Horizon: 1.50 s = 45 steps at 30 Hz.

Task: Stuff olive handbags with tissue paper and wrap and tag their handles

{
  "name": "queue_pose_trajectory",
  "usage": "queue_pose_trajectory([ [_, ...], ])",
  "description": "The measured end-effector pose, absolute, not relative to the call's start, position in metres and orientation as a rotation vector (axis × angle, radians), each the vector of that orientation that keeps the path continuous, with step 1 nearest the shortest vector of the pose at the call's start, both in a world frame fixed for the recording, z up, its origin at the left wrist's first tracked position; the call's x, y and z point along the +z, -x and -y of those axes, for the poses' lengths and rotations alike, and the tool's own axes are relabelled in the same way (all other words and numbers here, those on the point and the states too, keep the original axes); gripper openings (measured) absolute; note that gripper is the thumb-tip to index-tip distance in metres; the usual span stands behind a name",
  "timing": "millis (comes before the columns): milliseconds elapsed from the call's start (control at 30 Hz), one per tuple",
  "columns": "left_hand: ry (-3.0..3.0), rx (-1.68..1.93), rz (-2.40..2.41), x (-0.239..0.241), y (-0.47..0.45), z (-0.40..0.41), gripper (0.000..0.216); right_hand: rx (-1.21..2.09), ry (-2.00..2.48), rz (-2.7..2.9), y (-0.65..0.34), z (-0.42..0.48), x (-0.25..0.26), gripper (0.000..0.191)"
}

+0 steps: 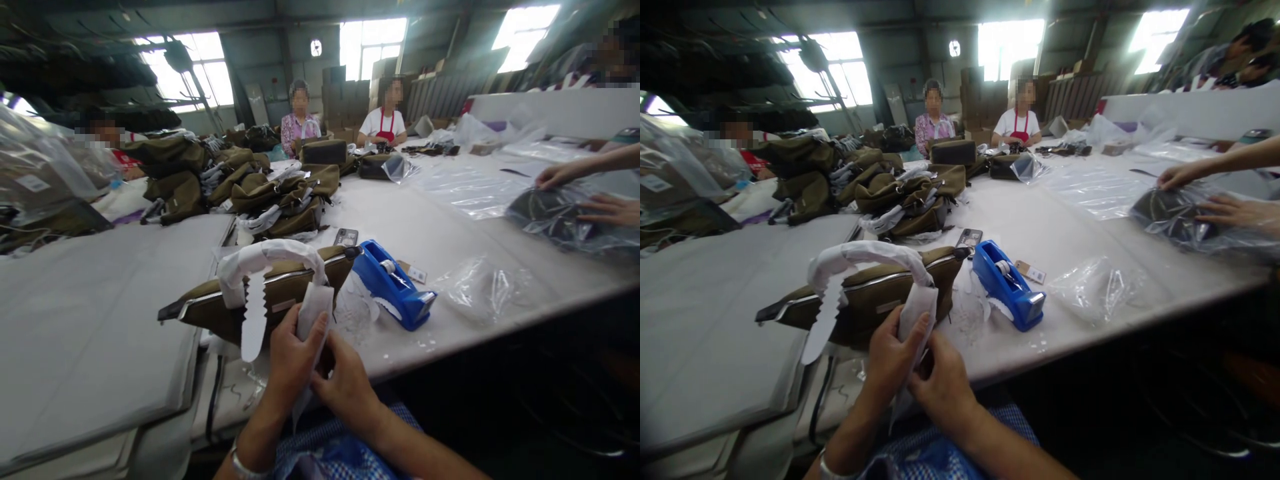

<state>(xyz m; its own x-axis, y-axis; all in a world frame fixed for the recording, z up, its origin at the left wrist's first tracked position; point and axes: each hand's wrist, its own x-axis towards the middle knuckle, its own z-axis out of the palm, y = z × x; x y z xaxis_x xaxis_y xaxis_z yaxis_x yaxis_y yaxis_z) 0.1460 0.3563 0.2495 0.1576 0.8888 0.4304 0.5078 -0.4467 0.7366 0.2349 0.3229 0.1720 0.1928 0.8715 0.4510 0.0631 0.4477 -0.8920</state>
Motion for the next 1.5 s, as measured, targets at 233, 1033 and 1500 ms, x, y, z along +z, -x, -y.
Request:
queue_pose_trajectory([
  [233,-2.127,1.241,-1.446,0.245,-0.148,-0.358,0.037,0.86,0.79,1.295,-0.243,-0.294,0.178,0.015],
  [1033,-1.713,1.076,-1.273,0.217,-0.089,-0.33,0.055,0.381,1.04,1.377,-0.313,-0.309,0.196,0.022],
  [1500,-1.783,1.012,-1.32,0.218,-0.081,-0.339,0.059,0.681,1.351,0.956,-0.451,-0.342,0.183,0.046],
])
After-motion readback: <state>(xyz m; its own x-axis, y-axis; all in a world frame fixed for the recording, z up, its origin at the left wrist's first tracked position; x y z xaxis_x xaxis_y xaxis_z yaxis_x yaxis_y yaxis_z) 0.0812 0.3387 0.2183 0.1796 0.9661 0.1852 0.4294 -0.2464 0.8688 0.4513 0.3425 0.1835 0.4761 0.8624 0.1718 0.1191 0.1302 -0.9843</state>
